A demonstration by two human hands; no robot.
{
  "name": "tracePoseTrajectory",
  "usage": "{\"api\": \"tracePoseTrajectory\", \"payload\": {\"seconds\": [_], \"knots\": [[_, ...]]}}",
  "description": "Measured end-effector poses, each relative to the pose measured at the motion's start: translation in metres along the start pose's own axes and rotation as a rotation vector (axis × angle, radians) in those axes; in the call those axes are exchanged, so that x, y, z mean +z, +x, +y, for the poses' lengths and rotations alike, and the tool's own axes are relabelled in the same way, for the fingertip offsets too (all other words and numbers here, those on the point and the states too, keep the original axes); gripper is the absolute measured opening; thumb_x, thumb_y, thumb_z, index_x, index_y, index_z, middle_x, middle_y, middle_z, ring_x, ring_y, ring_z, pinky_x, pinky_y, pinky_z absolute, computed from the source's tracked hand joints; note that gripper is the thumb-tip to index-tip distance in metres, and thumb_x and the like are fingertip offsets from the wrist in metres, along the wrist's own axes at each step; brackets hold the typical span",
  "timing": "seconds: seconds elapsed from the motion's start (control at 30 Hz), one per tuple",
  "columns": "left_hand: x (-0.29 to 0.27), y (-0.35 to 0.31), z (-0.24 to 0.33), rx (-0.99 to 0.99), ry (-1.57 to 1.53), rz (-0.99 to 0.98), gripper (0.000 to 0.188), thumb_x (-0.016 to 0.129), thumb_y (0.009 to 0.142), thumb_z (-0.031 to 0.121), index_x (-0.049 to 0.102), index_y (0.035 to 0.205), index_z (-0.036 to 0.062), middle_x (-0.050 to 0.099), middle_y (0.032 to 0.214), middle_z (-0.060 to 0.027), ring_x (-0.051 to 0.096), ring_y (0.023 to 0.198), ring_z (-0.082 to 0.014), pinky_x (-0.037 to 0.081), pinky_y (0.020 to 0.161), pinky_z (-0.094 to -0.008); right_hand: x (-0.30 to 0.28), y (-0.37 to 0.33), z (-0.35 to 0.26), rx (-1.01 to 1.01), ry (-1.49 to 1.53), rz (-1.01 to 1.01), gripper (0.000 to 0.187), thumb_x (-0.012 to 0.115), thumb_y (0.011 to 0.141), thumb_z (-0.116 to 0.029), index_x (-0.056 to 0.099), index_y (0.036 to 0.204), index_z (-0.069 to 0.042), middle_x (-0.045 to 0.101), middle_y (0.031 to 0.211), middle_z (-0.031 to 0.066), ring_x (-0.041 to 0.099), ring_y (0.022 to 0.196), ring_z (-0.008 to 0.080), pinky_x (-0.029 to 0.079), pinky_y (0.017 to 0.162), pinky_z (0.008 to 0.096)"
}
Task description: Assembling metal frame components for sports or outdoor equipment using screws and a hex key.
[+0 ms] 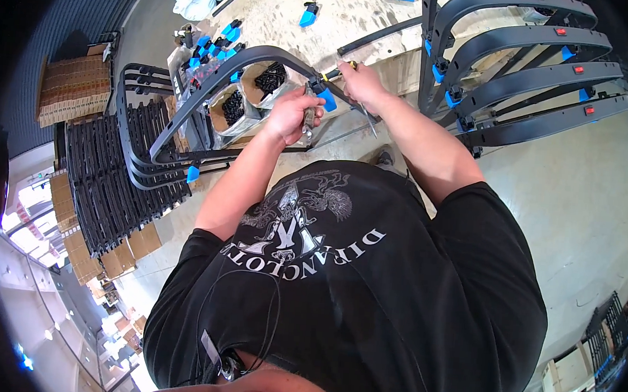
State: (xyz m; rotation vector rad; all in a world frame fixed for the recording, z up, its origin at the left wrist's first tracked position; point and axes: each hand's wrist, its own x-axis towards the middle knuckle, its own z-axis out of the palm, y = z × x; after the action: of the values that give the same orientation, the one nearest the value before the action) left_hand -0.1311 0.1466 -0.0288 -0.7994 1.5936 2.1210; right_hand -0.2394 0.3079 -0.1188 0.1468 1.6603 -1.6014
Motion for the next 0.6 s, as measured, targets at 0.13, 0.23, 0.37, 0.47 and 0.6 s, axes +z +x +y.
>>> {"api": "tracePoseTrajectory", "payload": {"seconds": [0.13,0.23,0.37,0.47,0.6], "knots": [[0.009,0.000,0.004,-0.001,0.038,0.006,0.016,0.063,0.095,0.005,0.058,0.108,-0.0025,0.065,0.089,-0.0108,0.063,0.069,-0.0164,0.053,0.057,-0.0294,-0.005,0.023,0.017,-0.297,-0.006,0.148,0.046,0.055,0.101,-0.048,0.059,0.096,-0.002,0.061,0.076,0.0087,0.051,0.054,0.0149,0.040,0.047,0.0329],[0.007,-0.003,-0.002,0.035,0.033,0.055,0.017,0.063,0.094,0.006,0.058,0.108,-0.0024,0.065,0.088,-0.0101,0.063,0.070,-0.0161,0.052,0.056,-0.0296,-0.001,-0.007,-0.013,0.065,0.125,-0.048,0.047,0.054,0.102,-0.047,0.057,0.093,-0.002,0.055,0.068,0.0056,0.045,0.051,0.0142,0.035,0.044,0.0340],[0.004,0.000,0.007,-0.002,0.053,0.041,0.019,0.064,0.093,0.006,0.058,0.109,-0.0028,0.065,0.085,-0.0092,0.063,0.068,-0.0161,0.051,0.054,-0.0302,0.004,-0.019,-0.027,0.140,0.005,0.024,0.041,0.052,0.103,-0.051,0.055,0.101,-0.010,0.052,0.072,0.0034,0.033,0.048,0.0110,0.029,0.043,0.0310],[0.002,0.003,0.013,-0.058,0.111,0.023,0.017,0.065,0.093,0.009,0.060,0.105,-0.0027,0.064,0.080,-0.0091,0.063,0.065,-0.0166,0.050,0.052,-0.0299,0.004,-0.018,-0.029,0.186,0.046,0.000,0.044,0.050,0.103,-0.052,0.054,0.096,-0.009,0.048,0.068,0.0024,0.031,0.045,0.0115,0.026,0.040,0.0312],[0.004,0.007,0.011,-0.260,0.354,0.034,0.013,0.064,0.093,0.012,0.064,0.094,-0.0008,0.062,0.073,-0.0080,0.060,0.056,-0.0174,0.048,0.048,-0.0310,0.013,-0.009,-0.019,0.106,-0.144,0.130,0.059,0.046,0.103,-0.051,0.064,0.100,0.005,0.066,0.084,0.0208,0.063,0.070,0.0316,0.048,0.062,0.0439]]}}
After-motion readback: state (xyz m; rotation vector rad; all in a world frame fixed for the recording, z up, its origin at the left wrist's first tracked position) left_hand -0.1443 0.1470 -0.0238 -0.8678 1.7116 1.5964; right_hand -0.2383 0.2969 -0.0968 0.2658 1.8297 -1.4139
